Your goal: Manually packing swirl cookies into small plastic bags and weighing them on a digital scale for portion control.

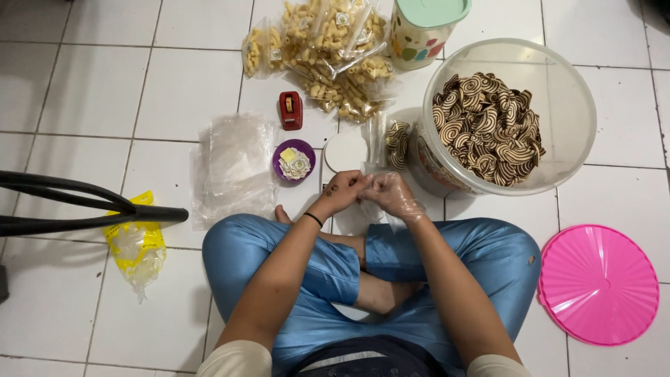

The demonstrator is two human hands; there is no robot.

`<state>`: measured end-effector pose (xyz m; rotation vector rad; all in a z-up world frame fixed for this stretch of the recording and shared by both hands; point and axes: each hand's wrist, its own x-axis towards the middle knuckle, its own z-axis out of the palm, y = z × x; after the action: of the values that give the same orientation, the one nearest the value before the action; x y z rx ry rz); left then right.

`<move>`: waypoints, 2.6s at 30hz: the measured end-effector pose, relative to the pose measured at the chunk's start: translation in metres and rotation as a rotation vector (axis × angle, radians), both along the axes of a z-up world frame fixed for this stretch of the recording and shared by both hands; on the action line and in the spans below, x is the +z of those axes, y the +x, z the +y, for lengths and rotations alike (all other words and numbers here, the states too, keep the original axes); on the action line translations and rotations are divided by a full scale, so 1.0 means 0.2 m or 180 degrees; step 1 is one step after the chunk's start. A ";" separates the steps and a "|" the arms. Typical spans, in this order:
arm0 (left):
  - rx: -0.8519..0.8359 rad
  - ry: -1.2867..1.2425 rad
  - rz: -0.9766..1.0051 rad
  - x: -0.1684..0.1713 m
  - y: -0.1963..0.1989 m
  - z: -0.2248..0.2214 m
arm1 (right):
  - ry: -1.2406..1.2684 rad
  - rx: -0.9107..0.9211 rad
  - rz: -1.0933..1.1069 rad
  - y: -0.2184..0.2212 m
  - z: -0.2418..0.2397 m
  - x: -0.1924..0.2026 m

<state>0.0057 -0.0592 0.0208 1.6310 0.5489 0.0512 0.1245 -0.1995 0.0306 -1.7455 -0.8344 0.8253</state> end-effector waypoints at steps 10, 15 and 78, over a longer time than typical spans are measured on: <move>0.0036 -0.0491 -0.0468 0.04 0.01 0.08 | 0.0276 -0.0329 0.0130 0.08 -0.08 0.30; 0.0970 -0.1300 -0.0986 0.01 0.02 0.08 | 0.0501 -0.0266 -0.0110 0.02 -0.06 0.55; 0.3350 -0.2851 -0.0532 -0.29 0.11 0.13 | 0.0764 -0.0669 -0.1141 -0.02 -0.04 0.89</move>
<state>0.0285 -0.0332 -0.0382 0.3502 1.0557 0.6186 0.1200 -0.2074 0.2083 -1.7512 -0.9220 0.2623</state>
